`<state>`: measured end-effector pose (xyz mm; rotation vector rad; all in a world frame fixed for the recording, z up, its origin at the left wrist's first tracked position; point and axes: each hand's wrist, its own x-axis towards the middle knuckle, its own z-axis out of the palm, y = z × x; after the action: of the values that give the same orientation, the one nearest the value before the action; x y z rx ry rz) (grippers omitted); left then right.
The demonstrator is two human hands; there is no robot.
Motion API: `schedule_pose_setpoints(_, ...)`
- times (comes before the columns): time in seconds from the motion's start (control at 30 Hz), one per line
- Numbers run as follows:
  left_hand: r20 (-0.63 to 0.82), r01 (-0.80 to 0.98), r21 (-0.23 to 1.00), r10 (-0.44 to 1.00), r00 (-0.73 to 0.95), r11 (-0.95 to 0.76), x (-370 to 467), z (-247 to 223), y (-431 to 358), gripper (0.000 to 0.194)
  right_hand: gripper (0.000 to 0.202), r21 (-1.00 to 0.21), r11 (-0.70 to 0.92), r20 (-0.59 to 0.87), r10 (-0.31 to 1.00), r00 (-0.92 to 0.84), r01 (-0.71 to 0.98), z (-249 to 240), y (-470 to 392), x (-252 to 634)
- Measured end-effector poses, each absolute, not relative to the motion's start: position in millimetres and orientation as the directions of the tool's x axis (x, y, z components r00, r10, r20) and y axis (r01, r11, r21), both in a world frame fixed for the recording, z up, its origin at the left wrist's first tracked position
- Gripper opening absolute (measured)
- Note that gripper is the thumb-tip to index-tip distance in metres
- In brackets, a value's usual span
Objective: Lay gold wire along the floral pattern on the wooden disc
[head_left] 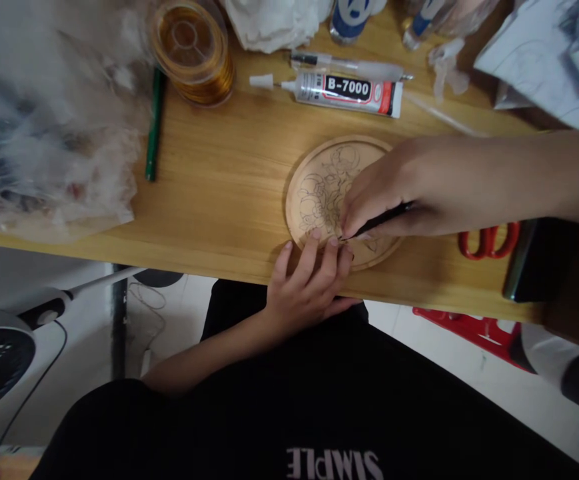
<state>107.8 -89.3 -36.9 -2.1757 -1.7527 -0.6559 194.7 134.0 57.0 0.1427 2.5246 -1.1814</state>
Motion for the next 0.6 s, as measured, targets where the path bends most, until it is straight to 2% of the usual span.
schedule_pose_setpoints(0.37, 0.504, 0.972, 0.051, 0.847, 0.173, -0.229, 107.2, -35.0, -88.4, 0.064, 0.023, -0.691, 0.590, -0.475, 0.064, -0.877, 0.418, 65.5, 127.4, 188.7)
schedule_pose_setpoints(0.6, 0.513, 0.970, 0.049, 0.839, 0.179, -0.237, 107.5, -36.7, -88.4, 0.065, 0.023, -0.808, 0.476, -0.348, 0.091, -0.933, 0.348, 55.3, 129.9, 215.3)
